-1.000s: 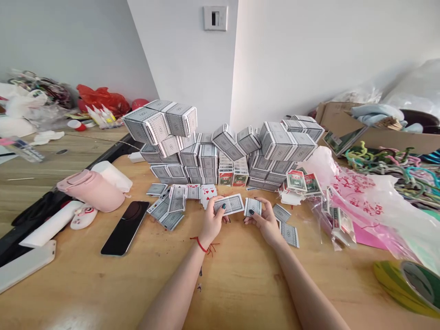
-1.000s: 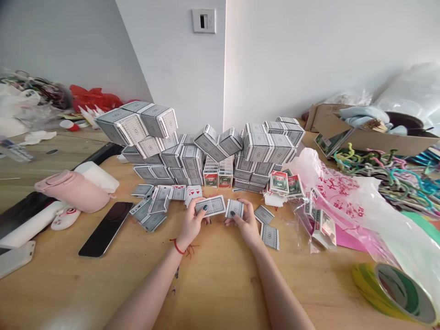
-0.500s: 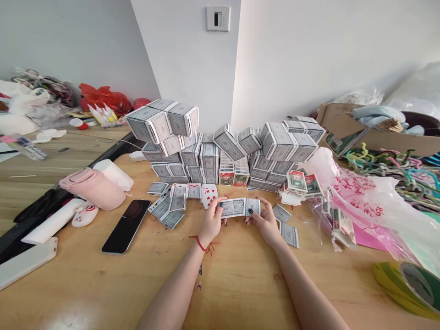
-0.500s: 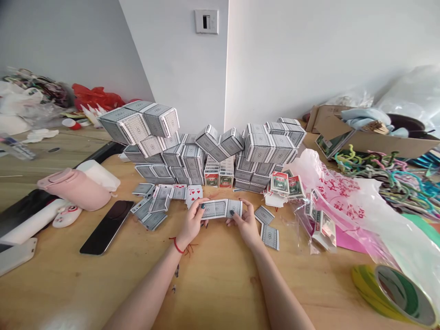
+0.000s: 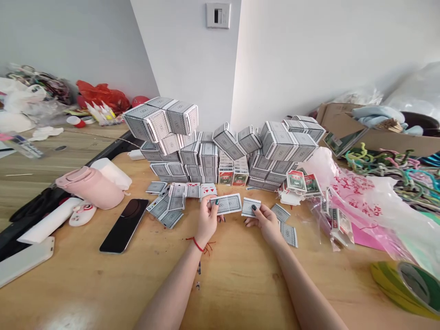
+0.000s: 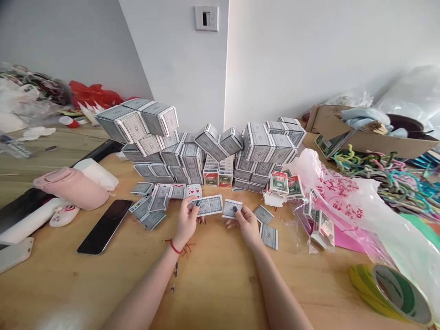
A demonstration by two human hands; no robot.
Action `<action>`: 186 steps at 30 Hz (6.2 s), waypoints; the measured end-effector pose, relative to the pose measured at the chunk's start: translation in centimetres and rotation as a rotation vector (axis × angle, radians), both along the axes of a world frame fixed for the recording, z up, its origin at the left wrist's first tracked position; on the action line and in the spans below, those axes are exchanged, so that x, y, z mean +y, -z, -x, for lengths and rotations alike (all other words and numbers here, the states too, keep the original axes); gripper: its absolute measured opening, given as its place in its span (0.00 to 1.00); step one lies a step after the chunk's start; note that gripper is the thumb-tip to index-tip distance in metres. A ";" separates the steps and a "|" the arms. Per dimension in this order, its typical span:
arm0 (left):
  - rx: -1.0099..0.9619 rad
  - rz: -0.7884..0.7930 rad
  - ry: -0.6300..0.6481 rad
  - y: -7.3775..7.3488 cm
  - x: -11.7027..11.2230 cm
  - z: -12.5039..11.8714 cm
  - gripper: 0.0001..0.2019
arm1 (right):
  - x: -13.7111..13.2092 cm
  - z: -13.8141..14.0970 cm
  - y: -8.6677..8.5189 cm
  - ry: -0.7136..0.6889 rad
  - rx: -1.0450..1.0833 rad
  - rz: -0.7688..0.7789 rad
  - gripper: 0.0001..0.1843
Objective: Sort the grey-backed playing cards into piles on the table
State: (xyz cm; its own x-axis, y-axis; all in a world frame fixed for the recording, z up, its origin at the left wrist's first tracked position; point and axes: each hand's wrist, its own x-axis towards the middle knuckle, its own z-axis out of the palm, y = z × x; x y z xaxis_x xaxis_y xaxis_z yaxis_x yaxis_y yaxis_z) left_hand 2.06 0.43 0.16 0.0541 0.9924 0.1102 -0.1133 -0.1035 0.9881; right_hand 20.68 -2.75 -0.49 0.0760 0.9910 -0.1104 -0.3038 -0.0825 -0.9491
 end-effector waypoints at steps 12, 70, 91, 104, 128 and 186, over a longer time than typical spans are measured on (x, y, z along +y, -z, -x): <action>0.073 0.010 0.146 -0.2 -0.5 0.0 0.11 | -0.1 0.1 -0.1 -0.082 -0.055 -0.035 0.20; 0.682 -0.564 0.109 -0.7 -2.7 -1.1 0.16 | -0.3 2.3 -0.6 -0.067 0.351 0.044 0.14; -0.049 0.152 -0.065 -0.3 -0.8 -0.1 0.16 | -0.4 2.0 0.4 -0.008 -0.243 -0.073 0.23; 0.106 0.044 -0.144 0.4 -0.7 -0.1 0.28 | -0.1 1.7 0.5 0.211 -0.120 -0.065 0.33; -0.252 0.159 -0.123 -0.7 -0.9 -0.3 0.32 | -0.6 1.9 -0.7 0.171 0.245 -0.078 0.34; 0.365 -0.031 -0.154 0.1 -1.2 -0.2 0.20 | -1.3 2.9 -0.9 0.072 0.040 -0.101 0.19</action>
